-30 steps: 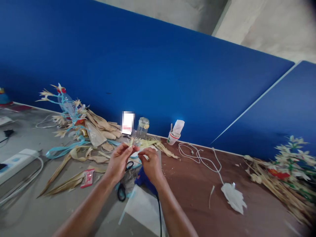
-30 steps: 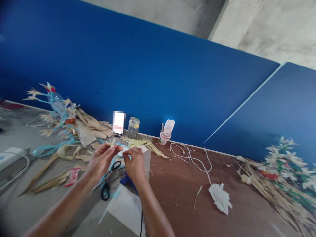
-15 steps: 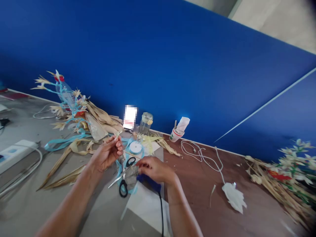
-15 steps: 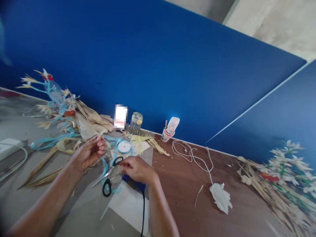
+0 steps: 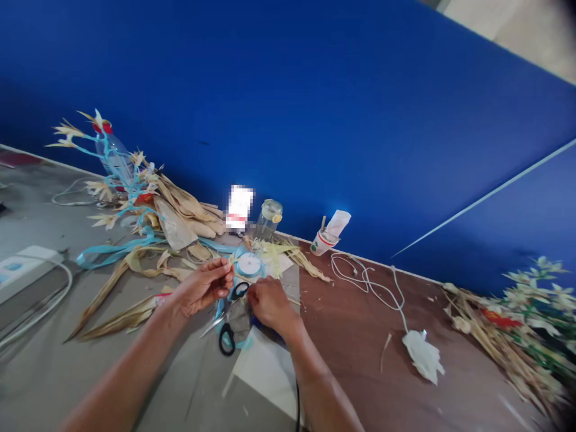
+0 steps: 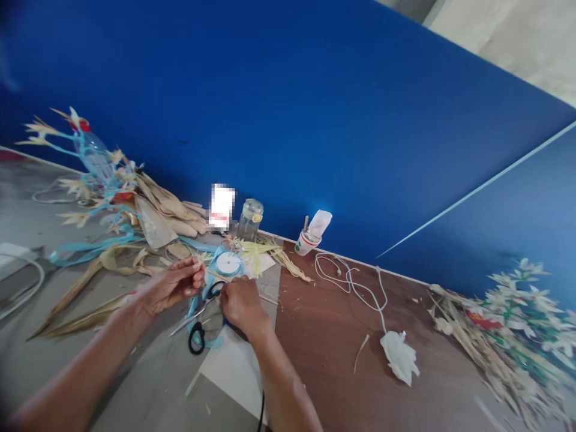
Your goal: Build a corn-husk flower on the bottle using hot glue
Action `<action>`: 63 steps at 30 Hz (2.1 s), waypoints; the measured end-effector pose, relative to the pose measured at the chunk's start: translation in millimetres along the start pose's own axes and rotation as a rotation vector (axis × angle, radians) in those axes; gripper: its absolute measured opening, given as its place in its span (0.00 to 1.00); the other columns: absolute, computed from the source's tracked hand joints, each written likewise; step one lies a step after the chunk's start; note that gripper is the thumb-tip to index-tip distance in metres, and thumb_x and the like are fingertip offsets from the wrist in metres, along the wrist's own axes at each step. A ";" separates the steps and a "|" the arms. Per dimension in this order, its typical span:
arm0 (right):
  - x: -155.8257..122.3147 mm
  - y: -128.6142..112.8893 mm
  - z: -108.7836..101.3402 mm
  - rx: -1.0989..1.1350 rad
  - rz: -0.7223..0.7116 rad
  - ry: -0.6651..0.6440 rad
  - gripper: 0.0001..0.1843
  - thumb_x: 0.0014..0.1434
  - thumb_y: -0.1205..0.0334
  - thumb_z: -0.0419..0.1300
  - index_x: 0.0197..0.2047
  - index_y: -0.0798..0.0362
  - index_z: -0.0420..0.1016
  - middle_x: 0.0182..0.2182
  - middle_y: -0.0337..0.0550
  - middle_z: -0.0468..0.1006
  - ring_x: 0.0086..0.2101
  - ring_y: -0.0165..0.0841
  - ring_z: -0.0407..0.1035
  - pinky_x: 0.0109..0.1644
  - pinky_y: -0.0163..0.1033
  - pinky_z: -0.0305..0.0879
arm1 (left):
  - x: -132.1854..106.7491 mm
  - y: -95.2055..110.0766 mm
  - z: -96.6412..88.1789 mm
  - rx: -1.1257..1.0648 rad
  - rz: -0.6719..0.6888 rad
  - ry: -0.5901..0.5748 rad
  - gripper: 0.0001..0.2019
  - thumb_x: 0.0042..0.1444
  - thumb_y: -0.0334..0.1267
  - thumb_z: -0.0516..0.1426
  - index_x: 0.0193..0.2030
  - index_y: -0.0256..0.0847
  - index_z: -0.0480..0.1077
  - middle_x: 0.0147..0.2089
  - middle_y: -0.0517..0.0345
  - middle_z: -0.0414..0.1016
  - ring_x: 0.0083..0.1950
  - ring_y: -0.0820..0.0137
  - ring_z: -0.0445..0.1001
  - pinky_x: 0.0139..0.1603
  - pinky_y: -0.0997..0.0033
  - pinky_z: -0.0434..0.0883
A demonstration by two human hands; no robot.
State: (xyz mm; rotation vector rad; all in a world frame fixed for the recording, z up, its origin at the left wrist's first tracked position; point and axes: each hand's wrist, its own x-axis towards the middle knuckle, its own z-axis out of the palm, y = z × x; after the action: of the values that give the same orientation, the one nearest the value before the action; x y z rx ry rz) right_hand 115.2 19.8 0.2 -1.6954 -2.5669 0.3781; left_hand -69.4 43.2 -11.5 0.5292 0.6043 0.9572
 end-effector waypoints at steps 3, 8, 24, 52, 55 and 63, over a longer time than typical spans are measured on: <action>-0.4 -7.2 9.9 -0.078 0.006 0.017 0.13 0.60 0.60 0.52 0.36 0.54 0.78 0.36 0.51 0.77 0.42 0.41 0.66 0.45 0.43 0.55 | 1.8 -3.3 -0.9 -0.020 0.030 0.029 0.05 0.51 0.29 0.61 0.30 0.36 0.67 0.25 0.58 0.69 0.25 0.76 0.68 0.19 0.82 0.63; 1.6 -15.5 24.2 -0.154 -0.003 0.053 0.12 0.57 0.60 0.55 0.38 0.57 0.77 0.38 0.53 0.76 0.44 0.44 0.65 0.46 0.46 0.55 | 2.8 -6.2 -6.0 -0.053 0.040 0.056 0.07 0.48 0.28 0.62 0.31 0.36 0.68 0.28 0.57 0.71 0.26 0.74 0.70 0.19 0.80 0.64; -2.8 12.7 -12.5 1.163 0.034 0.075 0.05 0.52 0.63 0.57 0.26 0.54 0.68 0.22 0.34 0.70 0.25 0.27 0.63 0.35 0.34 0.59 | -0.3 -12.6 0.6 -0.006 0.028 -0.053 0.06 0.50 0.32 0.62 0.30 0.35 0.67 0.29 0.57 0.70 0.21 0.80 0.64 0.18 0.83 0.63; -2.2 8.7 -12.2 1.441 0.101 0.007 0.26 0.44 0.66 0.64 0.48 0.54 0.63 0.21 0.31 0.73 0.24 0.27 0.67 0.32 0.34 0.58 | -0.1 -25.1 12.2 0.214 -0.097 -0.069 0.12 0.45 0.36 0.66 0.26 0.34 0.67 0.19 0.65 0.61 0.16 0.85 0.50 0.17 0.82 0.47; 1.2 10.2 -10.1 1.456 0.139 0.132 0.26 0.44 0.66 0.64 0.47 0.54 0.63 0.22 0.30 0.72 0.25 0.27 0.67 0.35 0.35 0.59 | -0.9 -23.6 14.3 0.223 -0.074 -0.046 0.12 0.46 0.37 0.65 0.25 0.34 0.66 0.20 0.65 0.61 0.16 0.85 0.50 0.17 0.81 0.47; 6.1 13.9 -6.3 1.453 0.133 0.300 0.25 0.46 0.65 0.63 0.48 0.54 0.62 0.22 0.30 0.71 0.26 0.28 0.67 0.35 0.36 0.61 | -4.1 -21.0 21.5 0.271 0.002 0.019 0.13 0.47 0.41 0.64 0.25 0.35 0.66 0.20 0.66 0.60 0.17 0.85 0.50 0.17 0.81 0.48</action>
State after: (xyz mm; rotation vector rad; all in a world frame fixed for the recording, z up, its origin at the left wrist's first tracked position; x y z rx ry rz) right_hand 126.4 31.7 2.6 -1.1090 -1.1995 1.3737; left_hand -44.3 26.4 -8.9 0.7621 0.7564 0.8882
